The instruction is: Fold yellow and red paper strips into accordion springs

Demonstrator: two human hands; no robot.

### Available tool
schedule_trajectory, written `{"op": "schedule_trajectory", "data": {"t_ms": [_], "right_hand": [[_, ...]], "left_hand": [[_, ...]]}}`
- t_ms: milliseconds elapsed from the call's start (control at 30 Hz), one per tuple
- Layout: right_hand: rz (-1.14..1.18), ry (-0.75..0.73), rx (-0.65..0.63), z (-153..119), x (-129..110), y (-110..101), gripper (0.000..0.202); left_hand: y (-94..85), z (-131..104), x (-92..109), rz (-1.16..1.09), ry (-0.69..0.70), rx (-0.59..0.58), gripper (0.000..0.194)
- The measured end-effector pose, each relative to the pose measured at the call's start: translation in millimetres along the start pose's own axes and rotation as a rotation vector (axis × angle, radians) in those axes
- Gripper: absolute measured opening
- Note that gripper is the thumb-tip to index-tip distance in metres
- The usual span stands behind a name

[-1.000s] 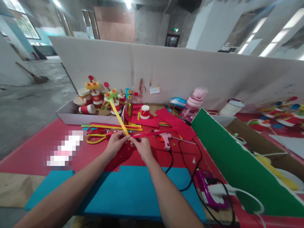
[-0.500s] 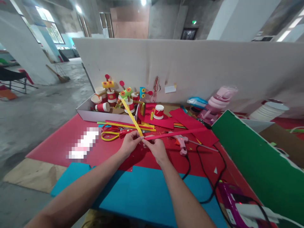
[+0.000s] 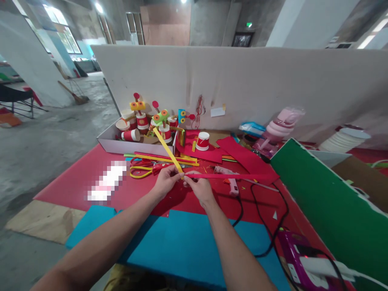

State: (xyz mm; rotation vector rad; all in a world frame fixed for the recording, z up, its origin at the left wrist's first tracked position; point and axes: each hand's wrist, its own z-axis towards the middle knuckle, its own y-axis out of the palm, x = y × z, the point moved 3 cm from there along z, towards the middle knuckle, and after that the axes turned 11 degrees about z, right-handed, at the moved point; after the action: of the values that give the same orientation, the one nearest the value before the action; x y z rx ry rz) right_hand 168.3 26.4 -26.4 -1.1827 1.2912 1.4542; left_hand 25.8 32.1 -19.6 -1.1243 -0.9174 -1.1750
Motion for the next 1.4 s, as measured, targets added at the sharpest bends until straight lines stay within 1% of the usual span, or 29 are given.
{"op": "schedule_trajectory", "data": {"t_ms": [67,133,267,333,467,500,633,700,767,933,1033,1100,1167,1267,1400], "right_hand": [[-0.007,0.000,-0.007,0,1,0,0.032],[-0.009,-0.012,-0.008,0,0,0,0.032],[0.071,-0.065,0.047,2,-3,-1,0.034],[0.094,-0.070,0.071,3,-3,-2,0.033],[0.113,-0.056,0.084,3,0,-1,0.031],[0.108,-0.061,0.091,3,1,-2,0.031],[0.136,-0.051,0.119,2,1,-2,0.029],[0.147,-0.023,0.145,2,1,-2,0.029],[0.161,-0.014,0.162,2,0,-2,0.028],[0.116,-0.017,0.142,0,-6,0,0.022],[0.131,-0.034,0.040,2,-9,1,0.019],[0.187,-0.021,-0.007,5,-8,0,0.022],[0.246,0.024,0.031,8,-4,-3,0.022],[0.307,0.098,0.088,9,2,-3,0.022],[0.404,0.076,0.071,4,0,3,0.024]], "left_hand": [[-0.6,0,0,0.053,0.032,0.008,0.023],[0.0,0,1,0.049,0.038,-0.001,0.022],[3.0,-1,2,-0.024,0.016,-0.056,0.019],[3.6,-1,2,-0.015,0.013,-0.073,0.019],[1.2,-1,5,0.033,0.001,-0.036,0.018],[1.2,-1,5,0.031,-0.010,-0.048,0.018],[1.3,-1,7,-0.055,-0.078,-0.088,0.023],[1.8,-2,9,-0.104,-0.078,-0.102,0.029],[2.1,-2,10,-0.136,-0.091,-0.098,0.030],[3.5,-4,12,-0.149,-0.132,-0.112,0.025],[1.2,-3,10,-0.200,-0.159,-0.088,0.023],[-0.9,-2,8,-0.237,-0.169,-0.066,0.022],[-2.0,-1,7,-0.268,-0.176,-0.058,0.021],[-0.7,-2,5,-0.298,-0.193,-0.079,0.021],[2.6,-3,5,-0.301,-0.195,-0.113,0.021]]}}
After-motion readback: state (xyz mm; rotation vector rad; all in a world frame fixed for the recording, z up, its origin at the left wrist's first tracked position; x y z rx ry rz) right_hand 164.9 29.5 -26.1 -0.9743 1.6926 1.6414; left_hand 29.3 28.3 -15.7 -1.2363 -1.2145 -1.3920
